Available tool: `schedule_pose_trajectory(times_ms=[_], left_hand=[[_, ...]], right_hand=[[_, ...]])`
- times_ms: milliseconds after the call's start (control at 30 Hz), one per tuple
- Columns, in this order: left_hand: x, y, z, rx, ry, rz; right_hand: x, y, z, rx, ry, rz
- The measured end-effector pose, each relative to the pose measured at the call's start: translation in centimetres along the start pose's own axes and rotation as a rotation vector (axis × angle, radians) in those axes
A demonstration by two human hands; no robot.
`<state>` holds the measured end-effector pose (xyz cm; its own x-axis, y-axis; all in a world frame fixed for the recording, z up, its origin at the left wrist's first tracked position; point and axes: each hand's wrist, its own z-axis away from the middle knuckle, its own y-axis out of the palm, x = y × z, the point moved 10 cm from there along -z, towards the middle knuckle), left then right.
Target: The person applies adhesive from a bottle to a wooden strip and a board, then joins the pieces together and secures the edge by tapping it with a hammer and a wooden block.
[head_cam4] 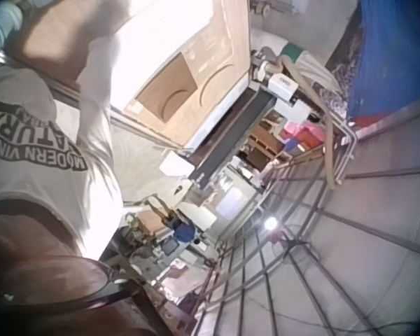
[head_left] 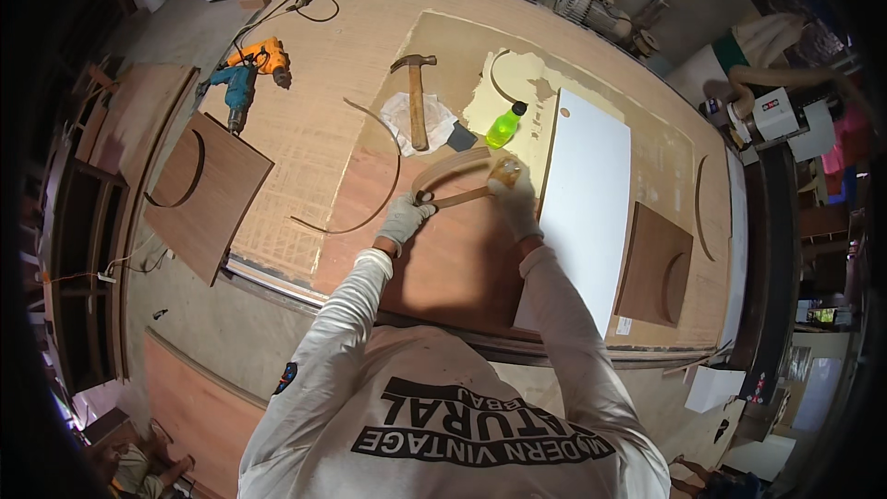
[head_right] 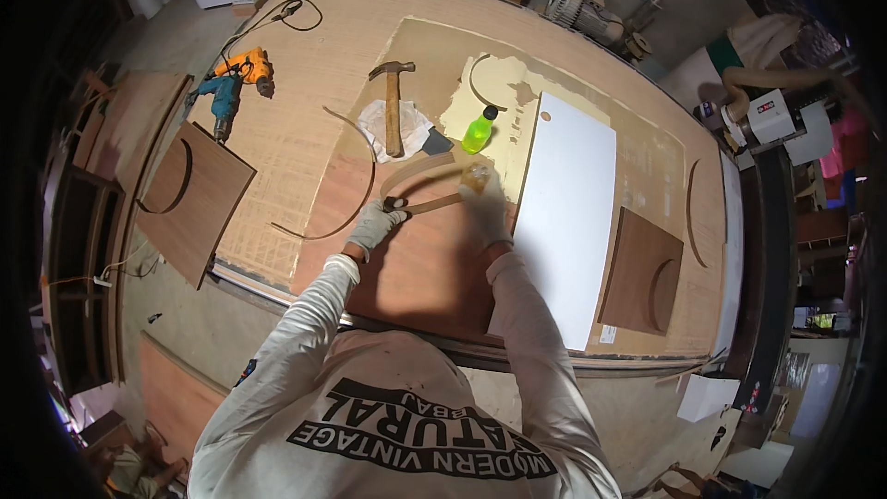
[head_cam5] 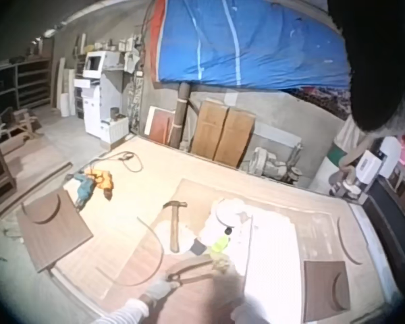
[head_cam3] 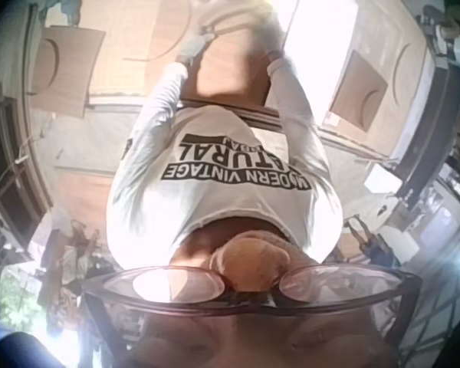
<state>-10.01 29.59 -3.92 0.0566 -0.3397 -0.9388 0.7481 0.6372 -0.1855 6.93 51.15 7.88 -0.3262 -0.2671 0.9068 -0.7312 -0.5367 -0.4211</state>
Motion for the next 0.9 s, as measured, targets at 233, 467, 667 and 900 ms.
schedule_pose_trajectory(times_ms=[233,467,667,900], left_hand=[[1.5,1.4,-2.3,0.015,0.029,0.197],[0.7,4.8,-2.7,-0.043,0.02,0.219],[1.7,6.0,-3.5,-0.065,-0.009,0.179],[1.4,6.0,-3.1,-0.013,-0.076,0.145]], right_hand=[[0.7,0.4,-0.1,-0.068,-0.043,0.077],[0.9,0.9,-0.2,-0.026,0.011,0.134],[0.2,-0.4,-0.3,-0.061,0.054,0.037],[0.4,2.1,-0.3,-0.001,0.011,0.182]])
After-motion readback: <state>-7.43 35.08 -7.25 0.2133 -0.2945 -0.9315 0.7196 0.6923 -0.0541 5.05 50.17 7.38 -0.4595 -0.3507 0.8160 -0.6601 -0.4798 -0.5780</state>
